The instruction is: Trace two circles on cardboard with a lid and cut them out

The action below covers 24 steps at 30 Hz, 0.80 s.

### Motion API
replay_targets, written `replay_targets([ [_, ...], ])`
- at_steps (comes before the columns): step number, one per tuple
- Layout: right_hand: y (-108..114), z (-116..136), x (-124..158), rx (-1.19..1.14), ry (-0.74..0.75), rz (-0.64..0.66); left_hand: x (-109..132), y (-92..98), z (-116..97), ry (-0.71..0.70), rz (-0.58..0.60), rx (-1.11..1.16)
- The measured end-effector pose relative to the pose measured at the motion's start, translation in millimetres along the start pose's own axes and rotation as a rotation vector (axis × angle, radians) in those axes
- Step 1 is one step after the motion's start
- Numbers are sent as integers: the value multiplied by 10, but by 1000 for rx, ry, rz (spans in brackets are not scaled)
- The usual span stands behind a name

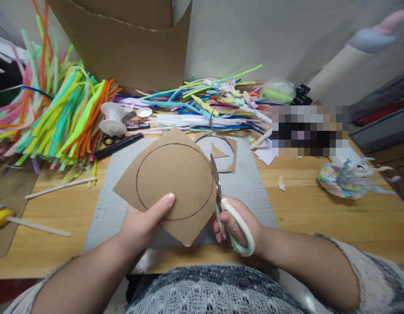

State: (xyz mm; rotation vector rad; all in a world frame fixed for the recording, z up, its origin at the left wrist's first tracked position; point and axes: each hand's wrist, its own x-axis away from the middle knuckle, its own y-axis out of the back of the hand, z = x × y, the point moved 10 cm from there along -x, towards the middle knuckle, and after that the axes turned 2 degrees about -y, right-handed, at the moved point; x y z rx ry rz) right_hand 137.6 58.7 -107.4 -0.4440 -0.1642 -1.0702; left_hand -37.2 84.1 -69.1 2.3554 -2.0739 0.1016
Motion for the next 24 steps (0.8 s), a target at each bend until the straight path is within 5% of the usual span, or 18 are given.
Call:
replay_targets([
  [17,41,-66,-84,9,-48,-29,-139,-35,-18,52,-51,177],
  [24,-22,38,-72,143,147,90,-104,-86,-29,82,17,116],
])
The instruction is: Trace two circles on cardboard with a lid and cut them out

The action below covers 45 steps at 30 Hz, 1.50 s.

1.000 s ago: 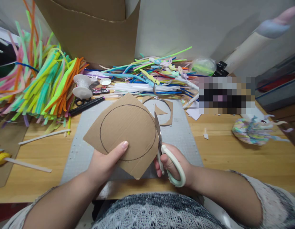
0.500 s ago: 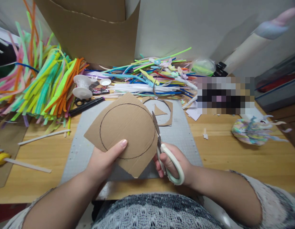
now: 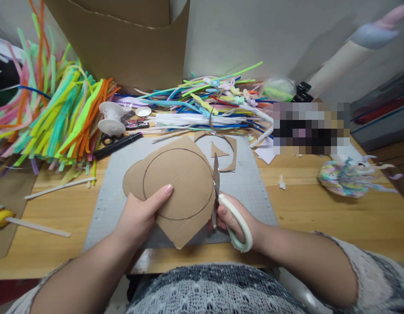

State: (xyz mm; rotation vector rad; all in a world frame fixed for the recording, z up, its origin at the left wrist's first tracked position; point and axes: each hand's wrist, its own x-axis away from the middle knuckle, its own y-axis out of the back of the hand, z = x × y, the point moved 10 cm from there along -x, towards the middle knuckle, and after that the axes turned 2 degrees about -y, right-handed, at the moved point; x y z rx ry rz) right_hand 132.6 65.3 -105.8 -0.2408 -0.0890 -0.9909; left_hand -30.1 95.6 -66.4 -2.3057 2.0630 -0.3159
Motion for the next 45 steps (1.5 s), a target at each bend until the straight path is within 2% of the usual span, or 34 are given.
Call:
replay_targets([
  [3,13,39,10,47,44,7,25,-11,21,42,3,-1],
  [8,7,119,6,57,52,-1,25,-5,-19,-2,14,-18],
  [18,-2,54,31,-92,-62,-45,25,38,1,-26,11,-39],
  [24,9,33,58,-95,-144,-77,28,59,-12,-50,14,-84],
  [30,20,51,71,-71,-163,-86,29,87,-40,-52,-16,-50],
  [39,35,10,82,-73,-218,-99,14,79,-58,-28,4,-36],
  [45,14,34,61,-48,-189,-55,-14,92,-147,-35,10,-97],
])
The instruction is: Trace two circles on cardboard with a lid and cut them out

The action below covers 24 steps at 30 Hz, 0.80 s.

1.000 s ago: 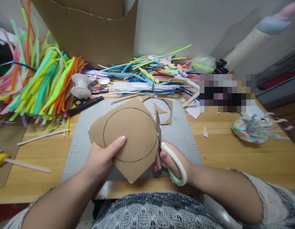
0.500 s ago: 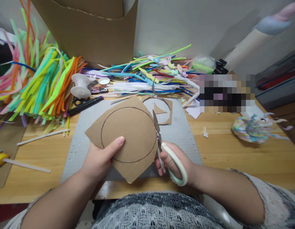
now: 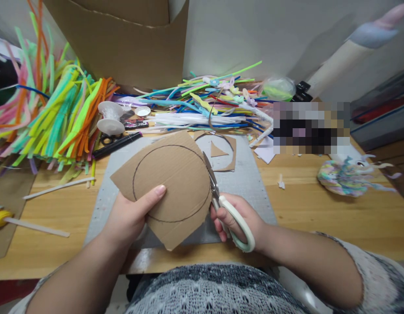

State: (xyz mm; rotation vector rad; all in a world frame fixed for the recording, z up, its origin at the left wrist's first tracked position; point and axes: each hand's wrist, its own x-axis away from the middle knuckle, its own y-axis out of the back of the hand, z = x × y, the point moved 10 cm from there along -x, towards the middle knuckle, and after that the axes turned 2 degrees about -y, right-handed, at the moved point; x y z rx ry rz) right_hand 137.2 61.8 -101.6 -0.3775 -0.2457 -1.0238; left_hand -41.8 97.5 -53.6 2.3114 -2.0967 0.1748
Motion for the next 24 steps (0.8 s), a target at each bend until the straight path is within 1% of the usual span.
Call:
replay_targets([
  [5,-6,92,-3,18,138,32,-2,-25,15,14,21,9],
  [9,-9,104,-1,34,136,56,15,-65,95,51,68,-6],
  [14,29,190,14,182,210,31,19,-78,94,44,85,-17],
  [18,22,205,14,187,215,41,21,-99,48,48,71,4],
  [24,8,160,23,95,175,31,27,-121,18,61,66,-9],
])
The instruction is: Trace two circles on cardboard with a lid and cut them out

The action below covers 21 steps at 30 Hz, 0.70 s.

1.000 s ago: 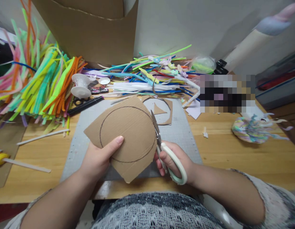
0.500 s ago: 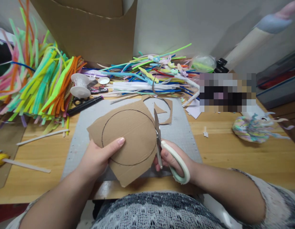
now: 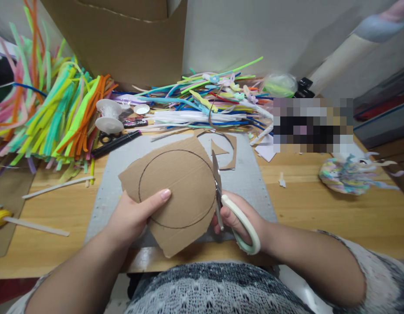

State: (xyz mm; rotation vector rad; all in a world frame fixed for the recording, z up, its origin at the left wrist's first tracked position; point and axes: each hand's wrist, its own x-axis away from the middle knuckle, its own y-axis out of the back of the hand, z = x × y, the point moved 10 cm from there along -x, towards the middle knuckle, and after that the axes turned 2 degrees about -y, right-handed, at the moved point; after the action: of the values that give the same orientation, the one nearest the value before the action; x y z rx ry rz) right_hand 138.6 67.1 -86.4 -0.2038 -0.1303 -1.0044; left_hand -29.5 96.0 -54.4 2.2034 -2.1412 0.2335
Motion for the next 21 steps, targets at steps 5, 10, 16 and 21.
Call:
replay_targets([
  [5,-5,-57,8,-45,-36,-8,1,17,1,-3,-10,-18],
  [10,-5,-109,18,-80,-95,-19,1,55,28,8,-45,5],
  [16,-4,-125,24,-98,-130,-29,-1,76,6,0,-60,-18],
  [21,-4,-97,27,-80,-127,-23,-5,91,13,12,-31,-2],
])
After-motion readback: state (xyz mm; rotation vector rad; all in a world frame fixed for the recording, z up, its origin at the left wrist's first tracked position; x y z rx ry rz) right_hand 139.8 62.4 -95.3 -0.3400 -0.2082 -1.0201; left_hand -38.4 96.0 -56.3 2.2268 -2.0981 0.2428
